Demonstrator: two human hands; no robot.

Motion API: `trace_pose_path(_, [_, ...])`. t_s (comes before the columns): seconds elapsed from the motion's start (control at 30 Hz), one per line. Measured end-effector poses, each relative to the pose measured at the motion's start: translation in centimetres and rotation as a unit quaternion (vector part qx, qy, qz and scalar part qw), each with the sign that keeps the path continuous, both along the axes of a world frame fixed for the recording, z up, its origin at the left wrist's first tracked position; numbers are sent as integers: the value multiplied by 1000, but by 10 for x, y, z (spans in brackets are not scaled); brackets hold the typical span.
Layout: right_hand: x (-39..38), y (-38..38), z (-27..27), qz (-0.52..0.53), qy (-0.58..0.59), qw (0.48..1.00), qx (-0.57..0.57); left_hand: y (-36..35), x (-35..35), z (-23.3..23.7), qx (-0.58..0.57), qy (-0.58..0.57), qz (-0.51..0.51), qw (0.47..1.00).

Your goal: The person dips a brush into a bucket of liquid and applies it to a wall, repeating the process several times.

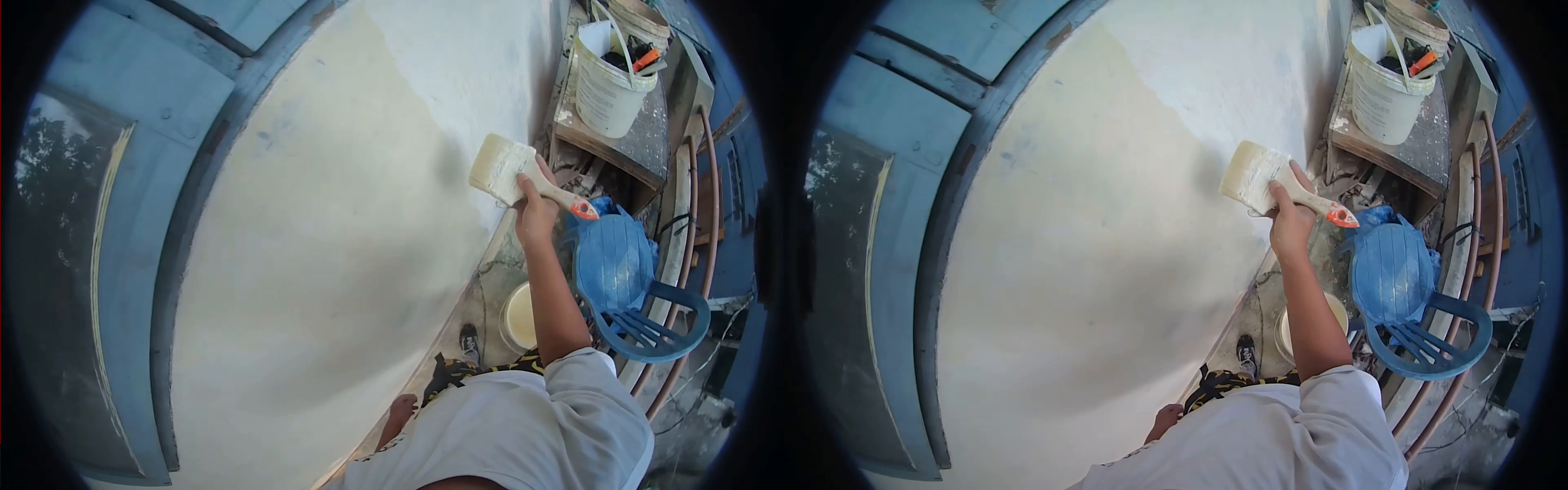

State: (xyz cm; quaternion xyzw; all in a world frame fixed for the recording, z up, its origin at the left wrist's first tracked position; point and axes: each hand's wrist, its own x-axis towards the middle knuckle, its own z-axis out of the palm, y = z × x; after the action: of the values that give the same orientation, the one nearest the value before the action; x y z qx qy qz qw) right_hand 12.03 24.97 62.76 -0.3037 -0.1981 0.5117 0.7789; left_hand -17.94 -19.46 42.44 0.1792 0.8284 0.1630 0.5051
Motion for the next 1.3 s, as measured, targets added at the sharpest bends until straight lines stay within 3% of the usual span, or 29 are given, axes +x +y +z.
trace_pose_path(0.07, [15,-53,-92,29,-196,974,-112,37,26,31,52,57,-142,987])
trace_pose_path(0.1, [24,-89,-117,86,-236,947,-200,56,37,34,39,69,-204,976])
trace_pose_path(0.17, [43,-154,-179,142,-271,896,-321,88,57,24,21,3,-214,977])
trace_pose_path(0.23, [58,-214,-265,149,-394,862,-283,121,72,-8,-1,-36,-265,964])
trace_pose_path(0.27, [70,-234,-281,154,-396,851,-309,143,89,-16,-15,-57,-282,958])
trace_pose_path(0.33, [75,-260,-315,131,-350,858,-352,180,95,-82,53,-65,-334,939])
trace_pose_path(0.37, [84,-268,-339,138,-341,855,-365,211,113,-98,20,-66,-335,940])
trace_pose_path(0.4, [91,-272,-368,138,-347,846,-380,223,117,-151,61,-75,-340,935])
trace_pose_path(0.5, [113,-267,-433,126,-444,806,-371,262,148,-259,133,-107,-358,918])
trace_pose_path(0.6, [121,-241,-504,88,-460,806,-362,292,182,-339,227,21,-479,848])
trace_pose_path(0.63, [131,-231,-539,117,-485,795,-344,300,190,-364,275,75,-511,811])
trace_pose_path(0.7, [144,-201,-582,206,-492,782,-323,310,200,-404,267,118,-508,811])
trace_pose_path(0.77, [158,-181,-631,283,-609,700,-243,316,207,-424,266,154,-510,804])
trace_pose_path(0.8, [159,-170,-643,283,-614,696,-242,324,206,-425,182,128,-565,795])
trace_pose_path(0.83, [155,-160,-649,340,-629,652,-252,327,206,-426,98,100,-614,777])
trace_pose_path(0.87, [151,-160,-656,396,-639,604,-264,324,209,-429,100,94,-613,778])
trace_pose_path(0.93, [144,-156,-677,411,-661,579,-243,324,210,-429,90,104,-610,780])
trace_pose_path(1.0, [136,-174,-692,427,-674,559,-227,310,211,-431,107,124,-605,779])
trace_pose_path(1.07, [128,-191,-705,390,-669,601,-197,297,206,-450,170,136,-572,791])
trace_pose_path(1.2, [134,-229,-717,385,-713,572,-127,270,185,-464,247,134,-586,760])
trace_pose_path(1.3, [135,-239,-714,401,-726,493,-263,253,178,-462,265,131,-591,751])
